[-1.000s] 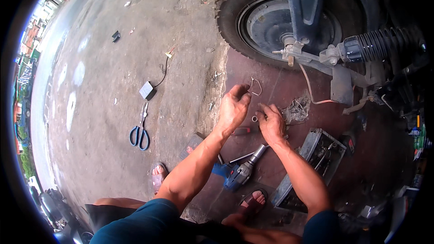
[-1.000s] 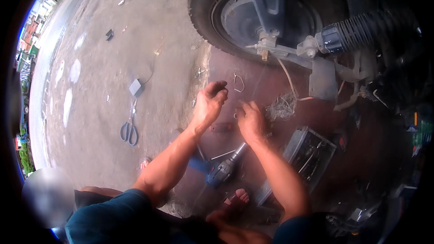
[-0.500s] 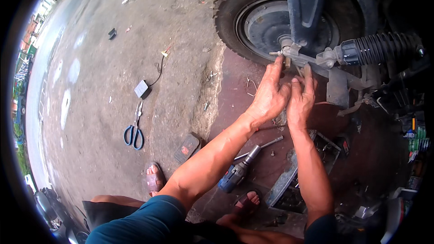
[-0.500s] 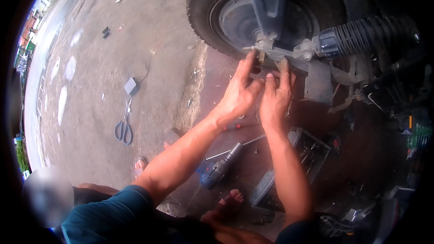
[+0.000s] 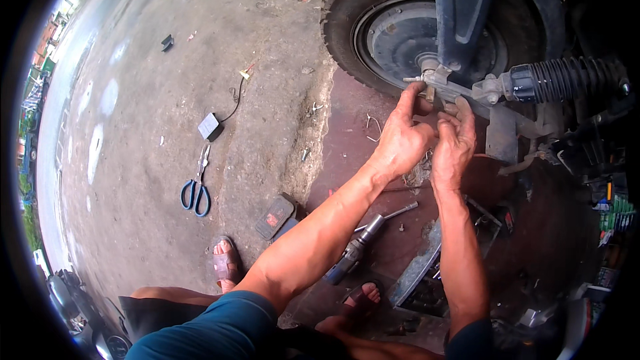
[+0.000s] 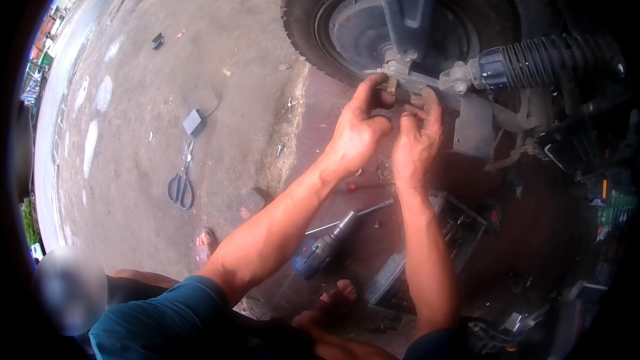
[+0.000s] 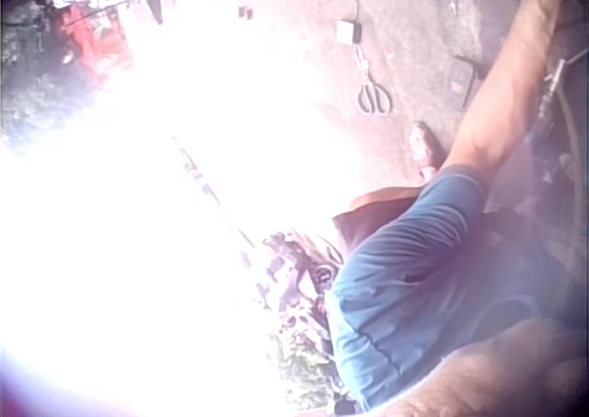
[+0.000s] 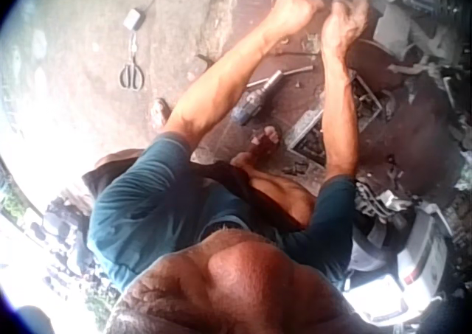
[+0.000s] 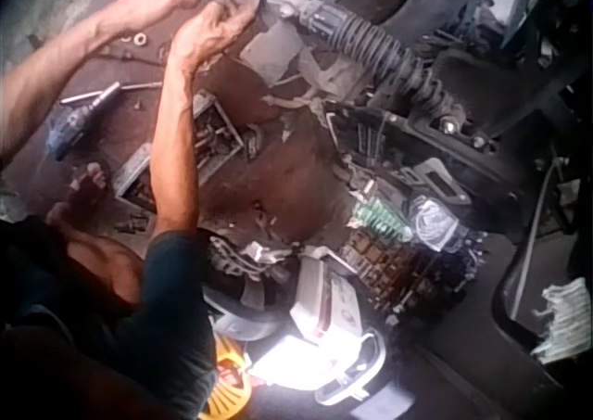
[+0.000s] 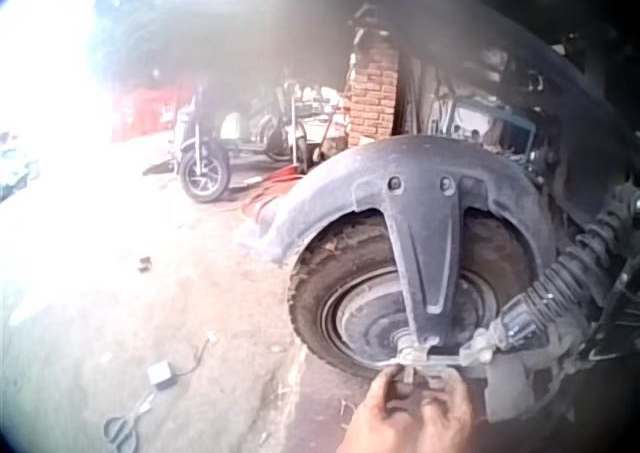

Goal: The person disassembles parts of an electric scooter wheel assembly by attaching sockets to an electric impact wrench, loosening fasteners, and removing brackets and nuts by hand.

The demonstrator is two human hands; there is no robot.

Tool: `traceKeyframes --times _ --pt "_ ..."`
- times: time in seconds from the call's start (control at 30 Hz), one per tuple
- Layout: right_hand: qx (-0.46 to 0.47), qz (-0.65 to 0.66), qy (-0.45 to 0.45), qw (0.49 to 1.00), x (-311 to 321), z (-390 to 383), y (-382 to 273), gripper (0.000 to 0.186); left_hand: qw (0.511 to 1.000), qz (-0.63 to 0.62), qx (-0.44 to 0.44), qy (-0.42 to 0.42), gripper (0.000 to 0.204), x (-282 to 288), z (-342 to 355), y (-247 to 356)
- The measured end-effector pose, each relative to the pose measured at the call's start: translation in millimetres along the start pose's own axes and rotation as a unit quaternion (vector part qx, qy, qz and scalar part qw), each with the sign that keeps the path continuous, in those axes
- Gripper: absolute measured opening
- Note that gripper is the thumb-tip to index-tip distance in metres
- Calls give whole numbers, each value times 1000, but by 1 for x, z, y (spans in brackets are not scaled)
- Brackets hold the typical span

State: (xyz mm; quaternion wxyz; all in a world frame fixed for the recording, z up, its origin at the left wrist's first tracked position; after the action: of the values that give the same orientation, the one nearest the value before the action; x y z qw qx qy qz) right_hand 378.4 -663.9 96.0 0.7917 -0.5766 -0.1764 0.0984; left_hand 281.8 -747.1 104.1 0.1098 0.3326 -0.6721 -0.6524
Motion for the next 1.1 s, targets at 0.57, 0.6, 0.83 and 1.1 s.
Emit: traceKeyframes --times 0.57,0.6,0.83,1.1 --pt "1 -36 -4 999 3 -3 -5 47 1000 4 22 22 57 8 5 0" --pt "2 -34 -4 999 1 -2 -5 47 1000 10 16 24 55 8 5 1" --pt "-1 -22 5 1000 3 4 -6 46 999 33 17 17 52 11 11 1" --pt "11 -23 7 1000 4 -1 -12 42 998 25 1 60 41 6 12 -3"
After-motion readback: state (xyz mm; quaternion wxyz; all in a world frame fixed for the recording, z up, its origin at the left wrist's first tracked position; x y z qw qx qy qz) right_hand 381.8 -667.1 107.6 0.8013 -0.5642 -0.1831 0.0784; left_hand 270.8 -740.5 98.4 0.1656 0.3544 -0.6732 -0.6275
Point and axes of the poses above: each hand's wrist, its own z-axis towards the middle knuckle, its own x-axis out of the back of the hand, y = z × x, the point moved 6 cm from there along z, towards the middle knuckle, and after that the axes turned 4 degrees about x, right-handed, at the moved point
